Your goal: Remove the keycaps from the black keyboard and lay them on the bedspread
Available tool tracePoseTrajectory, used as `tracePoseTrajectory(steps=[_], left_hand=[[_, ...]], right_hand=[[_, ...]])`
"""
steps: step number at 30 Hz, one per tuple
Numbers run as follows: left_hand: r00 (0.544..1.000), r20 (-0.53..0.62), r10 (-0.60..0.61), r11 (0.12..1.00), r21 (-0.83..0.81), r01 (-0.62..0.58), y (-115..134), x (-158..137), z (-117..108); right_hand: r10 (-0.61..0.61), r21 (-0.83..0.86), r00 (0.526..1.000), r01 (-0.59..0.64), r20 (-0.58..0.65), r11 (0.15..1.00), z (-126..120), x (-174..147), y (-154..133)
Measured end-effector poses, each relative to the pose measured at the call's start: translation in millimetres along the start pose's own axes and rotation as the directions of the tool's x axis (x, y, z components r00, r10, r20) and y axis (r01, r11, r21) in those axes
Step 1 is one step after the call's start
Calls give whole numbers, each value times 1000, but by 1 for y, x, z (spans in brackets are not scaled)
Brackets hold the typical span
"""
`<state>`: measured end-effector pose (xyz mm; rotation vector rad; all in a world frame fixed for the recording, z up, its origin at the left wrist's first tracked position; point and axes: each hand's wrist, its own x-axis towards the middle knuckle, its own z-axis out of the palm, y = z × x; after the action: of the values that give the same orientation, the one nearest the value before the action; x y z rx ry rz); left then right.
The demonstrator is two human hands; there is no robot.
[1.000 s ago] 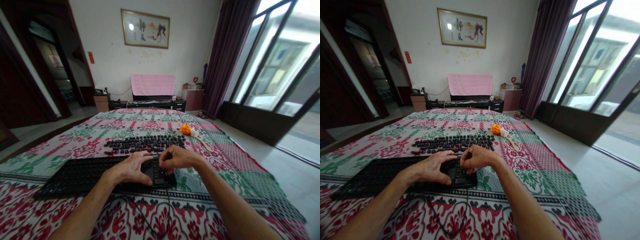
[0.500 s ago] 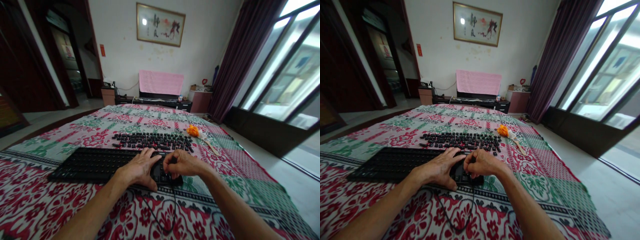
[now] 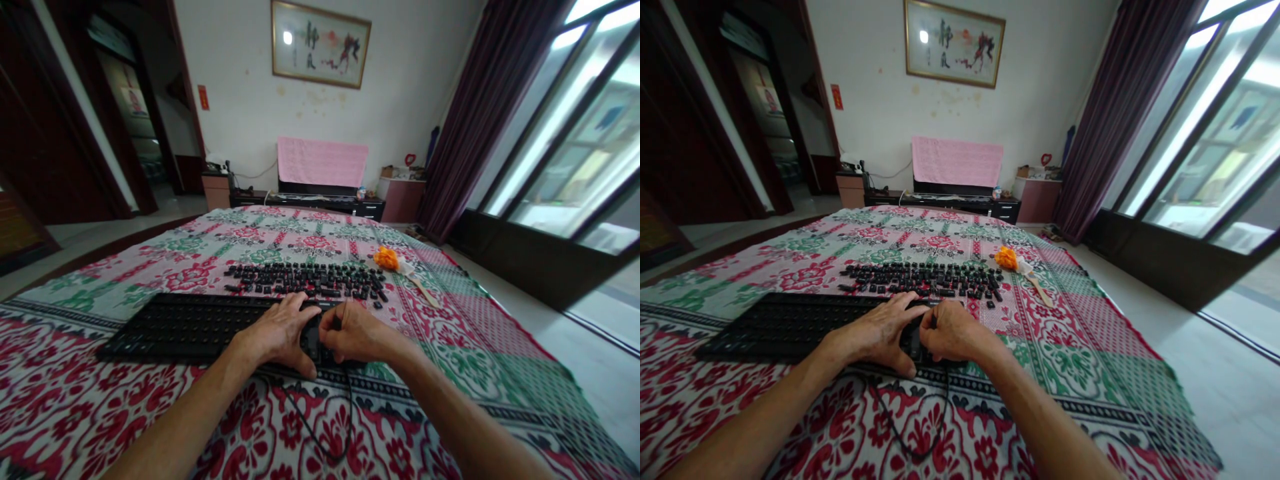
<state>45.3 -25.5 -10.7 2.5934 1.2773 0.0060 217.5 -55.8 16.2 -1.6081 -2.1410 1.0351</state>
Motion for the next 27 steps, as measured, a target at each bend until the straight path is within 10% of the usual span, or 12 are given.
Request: tracePoseTrajectory(steps=[14,27], left_hand=[[998,-61,33,999,40,-31,4,0,-3],[997,-56,50,998,39,-48,3,1,-4]], right_hand=[[-113,-165,992,121,58,979,7,-1,3],[-177,141,974,157,141,977,2,8,17]])
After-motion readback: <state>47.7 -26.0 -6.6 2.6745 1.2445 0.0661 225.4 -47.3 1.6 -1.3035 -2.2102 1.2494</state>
